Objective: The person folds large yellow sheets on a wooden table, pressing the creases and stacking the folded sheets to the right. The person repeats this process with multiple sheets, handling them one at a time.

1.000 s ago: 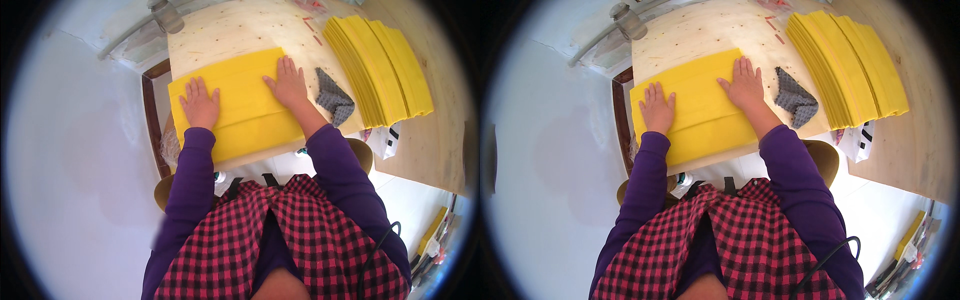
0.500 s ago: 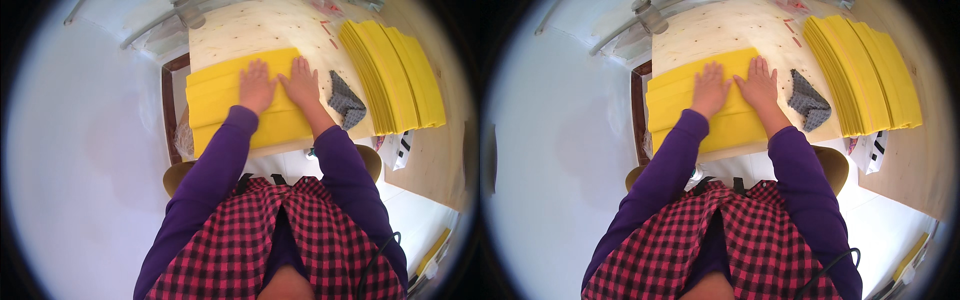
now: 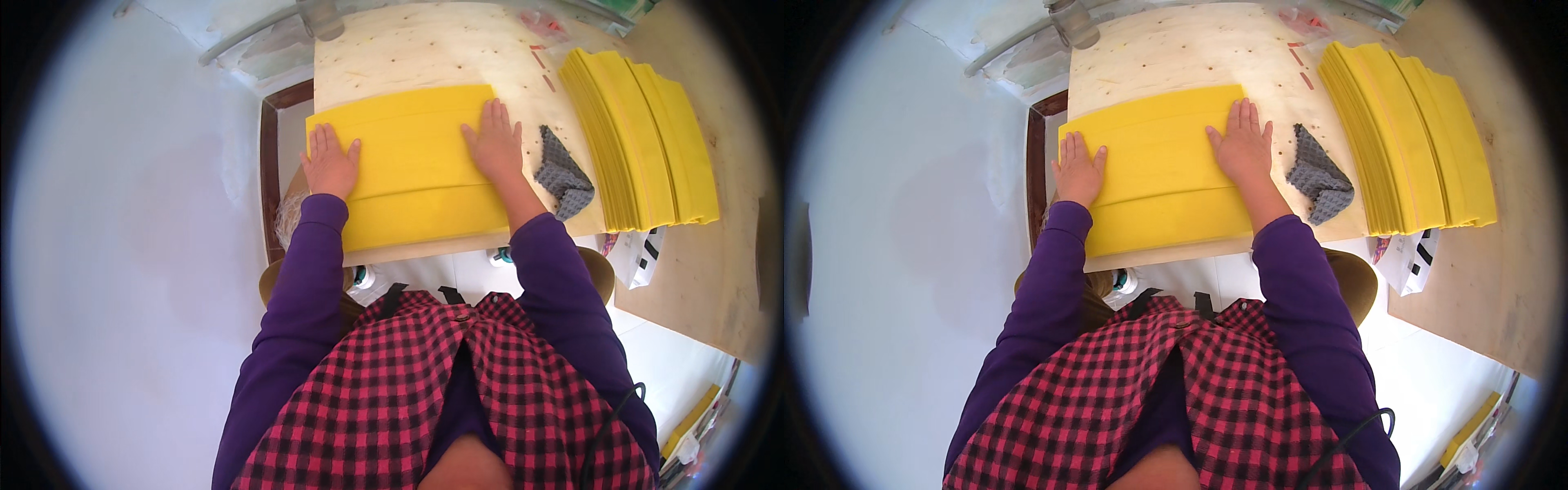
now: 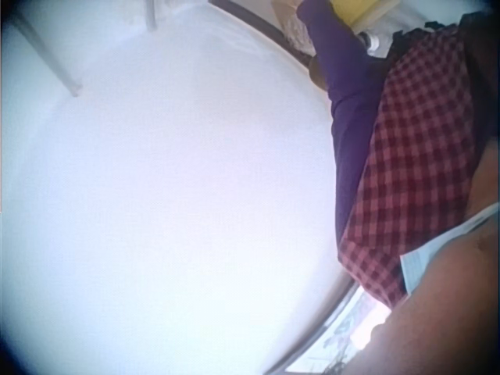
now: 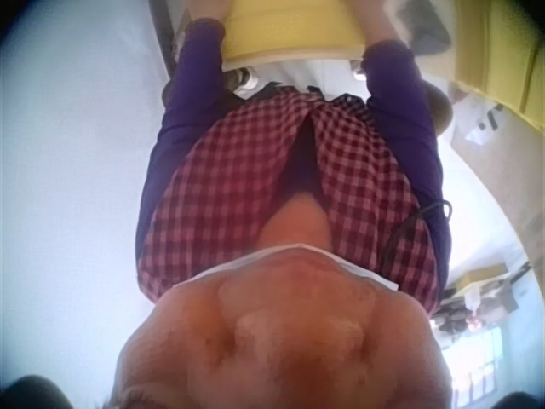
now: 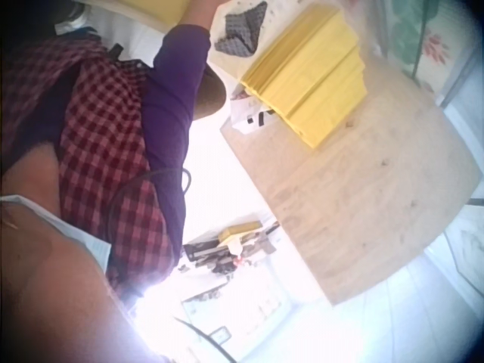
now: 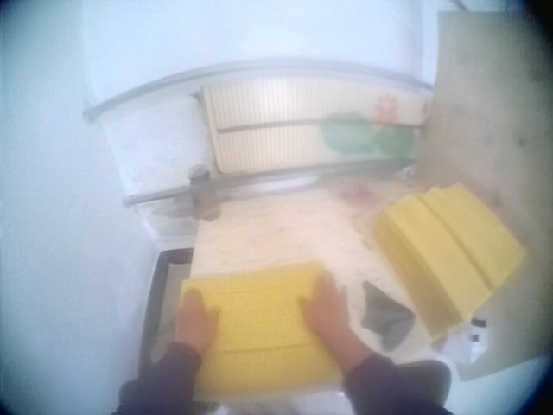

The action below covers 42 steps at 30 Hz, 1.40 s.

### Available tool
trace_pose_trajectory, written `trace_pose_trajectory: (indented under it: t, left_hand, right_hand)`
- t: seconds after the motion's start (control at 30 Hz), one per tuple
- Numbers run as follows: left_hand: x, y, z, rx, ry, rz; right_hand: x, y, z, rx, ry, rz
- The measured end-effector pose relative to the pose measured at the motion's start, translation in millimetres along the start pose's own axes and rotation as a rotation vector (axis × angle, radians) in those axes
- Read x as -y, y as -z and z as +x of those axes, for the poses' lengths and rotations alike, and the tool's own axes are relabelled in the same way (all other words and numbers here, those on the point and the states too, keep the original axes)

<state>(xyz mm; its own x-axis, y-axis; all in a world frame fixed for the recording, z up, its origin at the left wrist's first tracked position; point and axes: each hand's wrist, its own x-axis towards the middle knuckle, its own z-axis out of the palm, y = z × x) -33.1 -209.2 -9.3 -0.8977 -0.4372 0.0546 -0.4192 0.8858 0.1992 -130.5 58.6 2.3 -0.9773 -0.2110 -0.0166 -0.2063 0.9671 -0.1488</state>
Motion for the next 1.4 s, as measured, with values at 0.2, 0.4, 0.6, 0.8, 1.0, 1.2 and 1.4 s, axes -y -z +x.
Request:
trace_pose_trajectory:
  t: [0.2,0.4,0.6,0.8,1.0,1.2,1.4]
  left_hand:
    - [1,-1,-2,-0.009,0.013,-0.001]
    - [-1,2,-3,-0.011,0.011,-0.017]
    - [1,0,-4,-0.029,0.005,0.007]
    - [1,-2,-4,-0.059,0.004,-0.003]
    - [-5,5,-2,-0.011,0.010,0.029]
    - [-4,9,-6,-0.016,0.011,-0.008]
    - [-5,9,-7,0.005,0.031,-0.004]
  right_hand:
    - [10,11,0,0.005,0.035,-0.095]
    - [100,-2,-9,0.046,0.295,0.013]
    - [105,-11,-15,0.044,0.271,0.022]
    - [33,2,-1,0.025,0.094,-0.009]
    - [8,5,-2,0.046,-0.002,-0.055]
    - [-11,12,-15,0.055,-0.073,0.024]
    - [-9,22,-10,-0.075,-0.021,0.039]
